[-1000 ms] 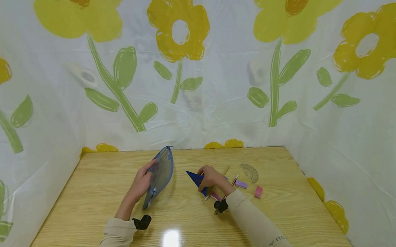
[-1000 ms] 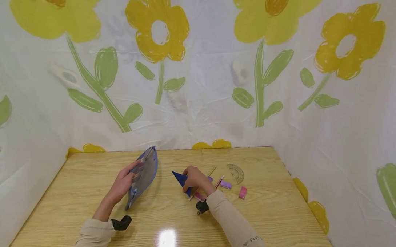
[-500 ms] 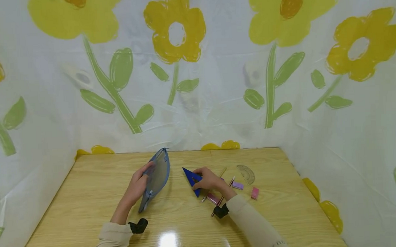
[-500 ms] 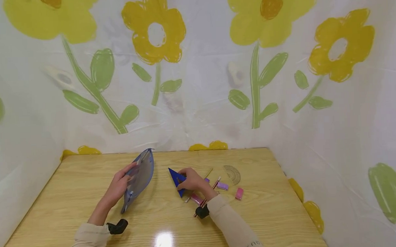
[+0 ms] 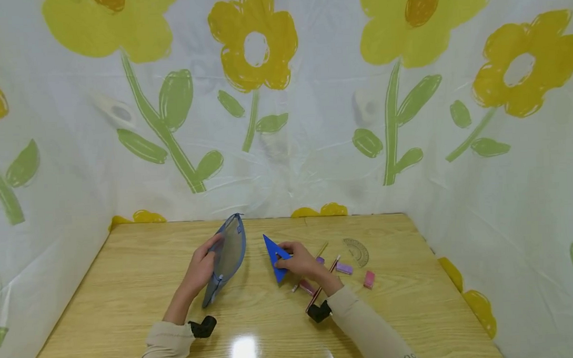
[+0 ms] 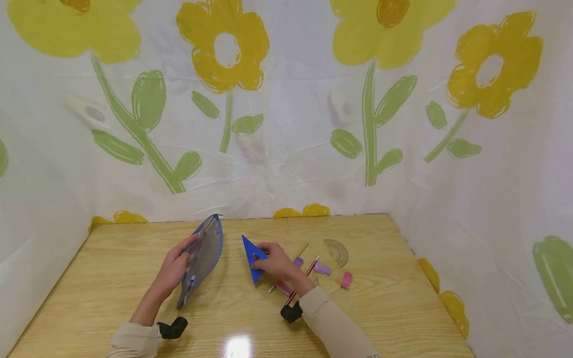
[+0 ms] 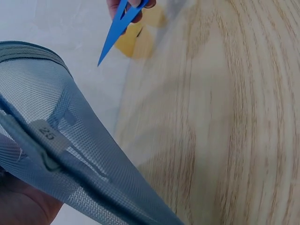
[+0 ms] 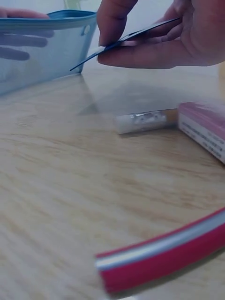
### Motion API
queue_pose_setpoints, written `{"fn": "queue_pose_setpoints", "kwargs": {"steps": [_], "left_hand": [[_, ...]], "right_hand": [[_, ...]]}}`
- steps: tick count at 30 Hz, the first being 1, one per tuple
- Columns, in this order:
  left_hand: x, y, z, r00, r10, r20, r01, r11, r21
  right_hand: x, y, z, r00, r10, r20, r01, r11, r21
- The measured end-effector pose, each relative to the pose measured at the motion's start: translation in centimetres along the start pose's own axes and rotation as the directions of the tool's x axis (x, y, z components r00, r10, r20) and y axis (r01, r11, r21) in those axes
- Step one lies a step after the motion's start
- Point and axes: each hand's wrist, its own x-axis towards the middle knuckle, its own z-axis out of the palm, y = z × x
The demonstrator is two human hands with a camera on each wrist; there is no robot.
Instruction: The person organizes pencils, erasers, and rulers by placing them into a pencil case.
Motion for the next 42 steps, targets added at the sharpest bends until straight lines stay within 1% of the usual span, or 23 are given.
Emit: {"fn": "queue_pose_setpoints", "kwargs": {"steps": [4, 11, 13, 21, 25, 27, 32, 36, 42], "left_hand": [[0.0, 0.0, 0.1, 1.000, -0.004, 0.003, 0.004, 1.000, -0.014], [-0.1, 0.1, 0.1, 1.000, -0.012, -0.009, 0.012, 1.000, -0.019], [-0.1, 0.0, 0.1, 1.000, -0.008, -0.007, 0.008, 1.000, -0.021], [-0.1, 0.0, 0.4, 1.000, 0.005, -0.001, -0.005, 0.998, -0.062], [-0.1, -0.1, 0.5, 1.000, 0.022, -0.008, -0.023, 0.997, -0.078], [-0.1, 0.0, 0.6, 1.000, 0.026, -0.012, -0.027, 0.996, -0.083], [-0.1, 0.0, 0.7, 0.999, 0.036, -0.025, -0.037, 0.996, -0.078], [-0.1, -0.1, 0.8, 0.999, 0.041, -0.023, -0.043, 0.995, -0.089], [0.0, -0.3, 0.8, 0.998, 0.050, -0.024, -0.052, 0.994, -0.097]], "right_hand": [[-0.3, -0.3, 0.2, 1.000, -0.004, -0.013, 0.004, 1.000, 0.017], [-0.4, 0.0, 0.7, 0.999, -0.018, -0.040, 0.018, 1.000, 0.018], [-0.5, 0.0, 0.8, 0.998, -0.032, -0.048, 0.033, 0.999, 0.023], [-0.8, -0.4, 1.7, 0.995, -0.068, -0.066, 0.076, 0.990, 0.116], [-0.9, -1.3, 2.1, 0.993, -0.073, -0.094, 0.084, 0.990, 0.113], [-0.9, -1.9, 2.3, 0.993, -0.064, -0.103, 0.076, 0.990, 0.122], [-0.5, -3.4, 2.6, 0.994, -0.044, -0.102, 0.063, 0.978, 0.198], [0.0, -4.5, 2.8, 0.994, -0.063, -0.092, 0.083, 0.969, 0.233], [0.7, -5.9, 3.3, 0.993, -0.089, -0.076, 0.105, 0.964, 0.244]]}}
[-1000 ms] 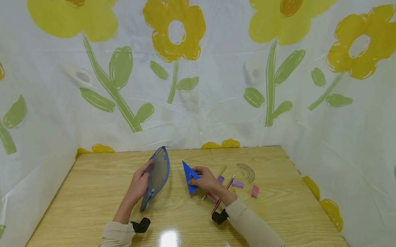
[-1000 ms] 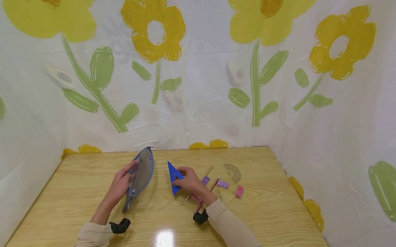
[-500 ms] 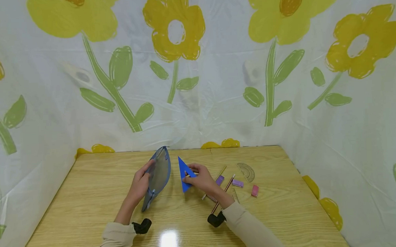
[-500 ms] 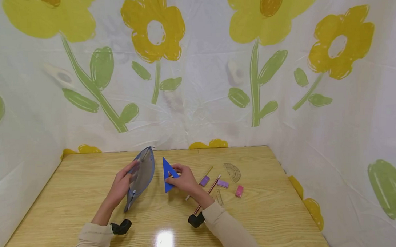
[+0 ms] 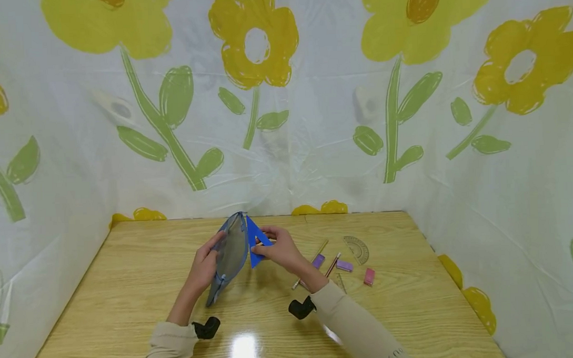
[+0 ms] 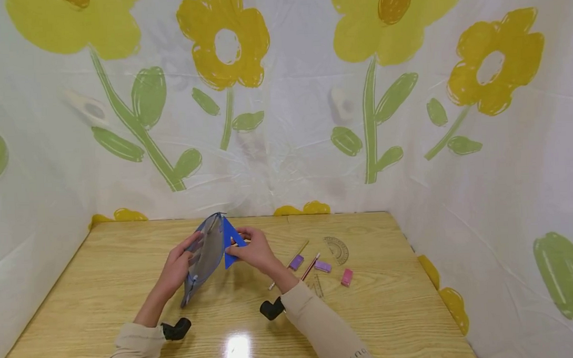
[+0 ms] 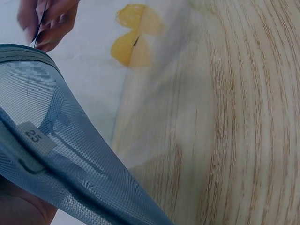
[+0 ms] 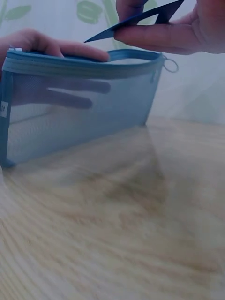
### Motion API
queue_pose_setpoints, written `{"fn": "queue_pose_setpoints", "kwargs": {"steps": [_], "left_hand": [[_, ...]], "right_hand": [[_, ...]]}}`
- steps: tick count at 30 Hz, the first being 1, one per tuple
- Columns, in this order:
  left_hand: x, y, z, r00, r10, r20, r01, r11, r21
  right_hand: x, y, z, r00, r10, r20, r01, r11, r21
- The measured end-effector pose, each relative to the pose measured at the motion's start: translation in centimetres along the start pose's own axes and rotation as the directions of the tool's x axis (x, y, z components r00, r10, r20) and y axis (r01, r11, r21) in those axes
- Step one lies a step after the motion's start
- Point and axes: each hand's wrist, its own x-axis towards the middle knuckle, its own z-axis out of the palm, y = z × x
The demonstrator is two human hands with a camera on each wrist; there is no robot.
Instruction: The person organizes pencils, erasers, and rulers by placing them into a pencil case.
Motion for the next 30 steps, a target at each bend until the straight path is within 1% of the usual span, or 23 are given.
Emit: {"fn": "queue_pose_setpoints", "kwargs": {"steps": [6, 11, 14, 20, 21, 23, 30], "left_hand": [[0.0, 0.0, 0.0, 1.000, 0.009, -0.003, -0.009, 1.000, 0.000], [0.0, 0.0, 0.1, 1.000, -0.003, -0.019, 0.003, 1.000, 0.011], [0.0, 0.0, 0.1, 0.999, -0.006, -0.032, 0.006, 1.000, 0.006], [-0.2, 0.3, 0.2, 1.000, -0.017, -0.010, 0.017, 0.999, -0.029], [-0.2, 0.3, 0.2, 1.000, -0.019, -0.004, 0.018, 0.999, -0.030], [-0.2, 0.2, 0.2, 1.000, -0.023, -0.003, 0.023, 0.999, -0.027], [-0.2, 0.3, 0.2, 1.000, -0.013, -0.019, 0.013, 1.000, -0.018]], "right_hand": [[0.8, -0.9, 1.0, 1.000, -0.006, 0.005, 0.006, 1.000, -0.001], [1.2, -1.1, 1.5, 1.000, 0.004, 0.005, -0.004, 1.000, -0.031], [1.3, -1.2, 1.7, 1.000, 0.011, 0.003, -0.011, 0.999, -0.041], [1.5, -1.1, 1.8, 1.000, 0.018, -0.003, -0.019, 0.999, -0.044], [1.3, -1.4, 1.8, 1.000, 0.020, -0.005, -0.020, 0.999, -0.049], [1.4, -1.4, 1.9, 1.000, 0.020, -0.010, -0.021, 0.998, -0.056], [2.1, -1.5, 2.1, 0.999, 0.040, -0.027, -0.041, 0.998, -0.050]]}}
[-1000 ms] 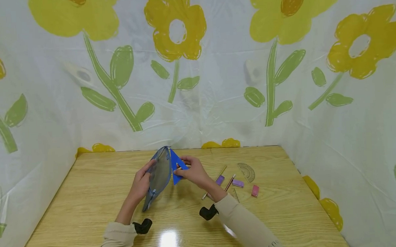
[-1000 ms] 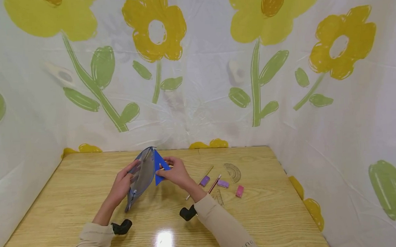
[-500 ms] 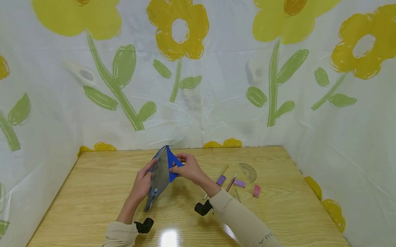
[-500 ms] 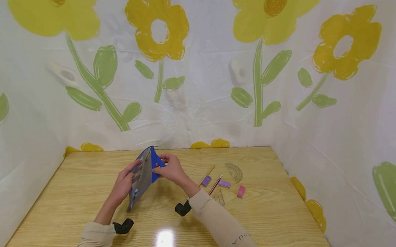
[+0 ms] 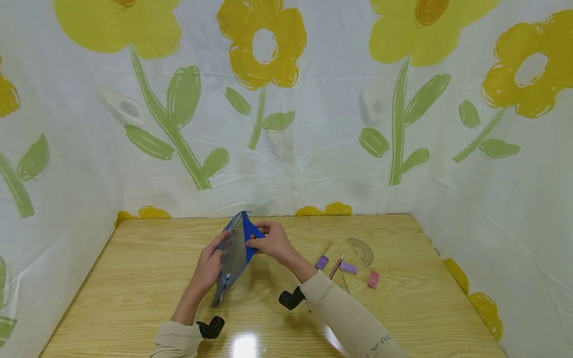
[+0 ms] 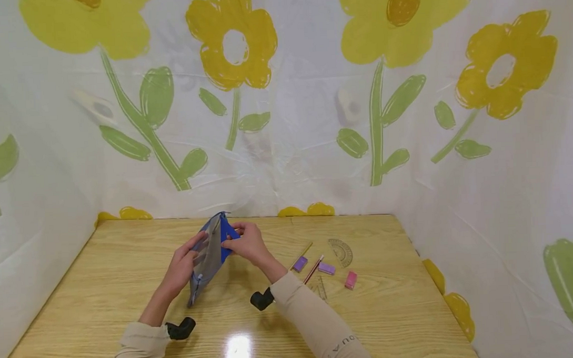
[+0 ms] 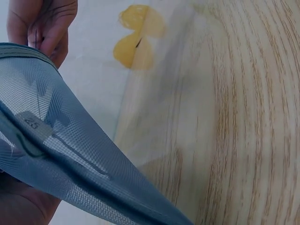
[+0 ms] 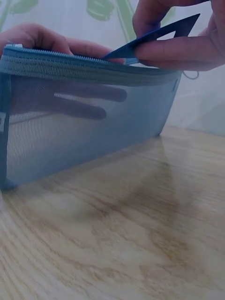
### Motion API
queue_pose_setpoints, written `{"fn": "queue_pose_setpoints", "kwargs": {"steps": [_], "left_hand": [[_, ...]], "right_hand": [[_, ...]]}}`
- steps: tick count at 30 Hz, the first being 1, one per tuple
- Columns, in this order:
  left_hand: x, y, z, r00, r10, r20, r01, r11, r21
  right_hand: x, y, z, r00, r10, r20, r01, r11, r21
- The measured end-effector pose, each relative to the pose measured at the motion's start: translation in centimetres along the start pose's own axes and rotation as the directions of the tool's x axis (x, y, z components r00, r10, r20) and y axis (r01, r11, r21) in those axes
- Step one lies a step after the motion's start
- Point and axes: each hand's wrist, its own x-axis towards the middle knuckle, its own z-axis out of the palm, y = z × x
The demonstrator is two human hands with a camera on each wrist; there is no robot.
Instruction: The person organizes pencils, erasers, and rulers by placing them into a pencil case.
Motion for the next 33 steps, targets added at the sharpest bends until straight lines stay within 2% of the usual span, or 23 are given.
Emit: {"fn": "queue_pose_setpoints", "kwargs": {"steps": [4, 13, 24, 33], "left_hand": [[-0.02, 0.09, 0.08, 1.000, -0.009, -0.002, 0.009, 1.000, -0.009], [0.03, 0.13, 0.16, 1.000, -0.005, 0.013, 0.006, 0.999, -0.046], [0.05, 0.32, 0.14, 1.000, -0.020, 0.012, 0.019, 1.000, 0.006], [0.10, 0.05, -0.03, 0.999, -0.034, -0.007, 0.034, 0.999, 0.004]], "right_hand": [[0.03, -0.45, 0.06, 1.000, 0.013, -0.024, -0.014, 1.000, -0.005], [0.08, -0.81, 0.12, 0.999, -0.012, -0.053, 0.008, 0.997, -0.073], [-0.10, -0.89, 0.17, 1.000, 0.009, -0.028, -0.009, 1.000, -0.007], [-0.72, -1.05, -0.09, 0.999, -0.048, 0.002, 0.048, 0.999, 0.015]]}}
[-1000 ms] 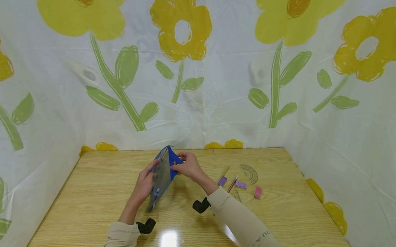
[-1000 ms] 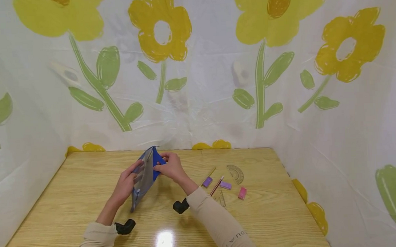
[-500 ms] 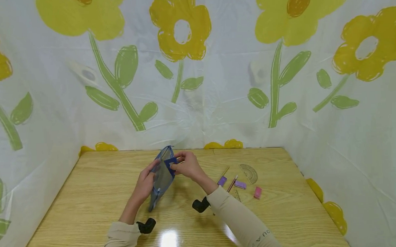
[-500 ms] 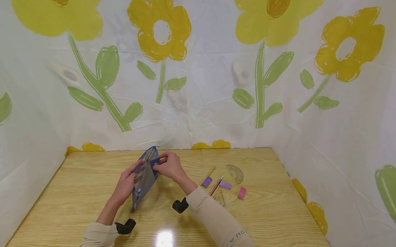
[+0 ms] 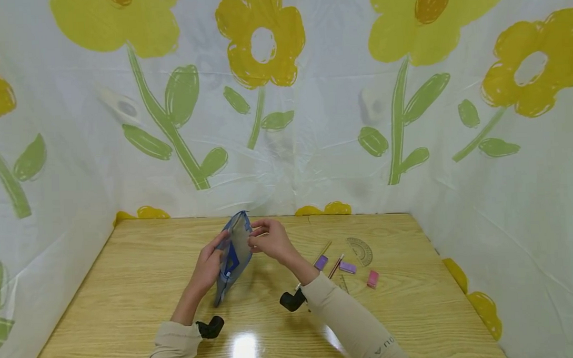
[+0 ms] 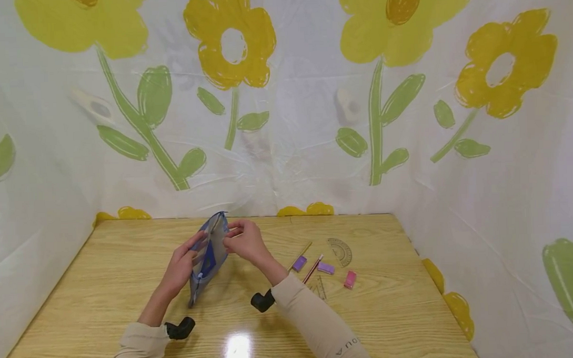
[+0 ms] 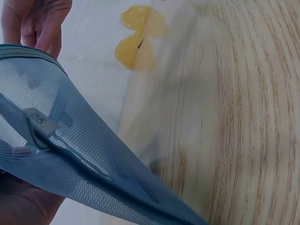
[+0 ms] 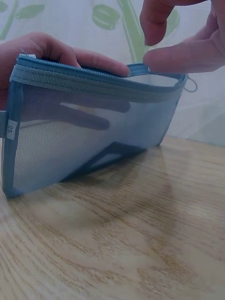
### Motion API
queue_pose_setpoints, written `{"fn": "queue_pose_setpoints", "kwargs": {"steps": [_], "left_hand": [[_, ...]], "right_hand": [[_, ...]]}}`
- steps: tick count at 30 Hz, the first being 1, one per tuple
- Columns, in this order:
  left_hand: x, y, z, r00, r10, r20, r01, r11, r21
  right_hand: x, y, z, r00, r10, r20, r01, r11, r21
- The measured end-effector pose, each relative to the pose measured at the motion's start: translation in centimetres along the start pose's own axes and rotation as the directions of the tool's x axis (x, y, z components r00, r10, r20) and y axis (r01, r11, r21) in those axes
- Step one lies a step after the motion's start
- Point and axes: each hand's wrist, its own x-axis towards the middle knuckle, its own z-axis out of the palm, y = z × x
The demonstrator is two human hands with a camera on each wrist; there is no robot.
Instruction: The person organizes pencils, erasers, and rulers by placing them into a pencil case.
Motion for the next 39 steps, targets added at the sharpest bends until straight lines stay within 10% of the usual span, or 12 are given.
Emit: {"fn": "queue_pose_setpoints", "kwargs": {"steps": [11, 39], "left_hand": [[0.0, -0.1, 0.1, 1.000, 0.024, 0.000, -0.024, 1.000, -0.011], [0.0, -0.5, 0.0, 0.999, 0.045, 0.022, -0.045, 0.999, 0.026]], "right_hand": [[-0.8, 1.3, -0.7, 0.990, -0.134, 0.037, 0.132, 0.989, 0.062], [-6.4, 5.8, -5.0, 0.998, 0.055, -0.028, -0.052, 0.994, 0.096]]}}
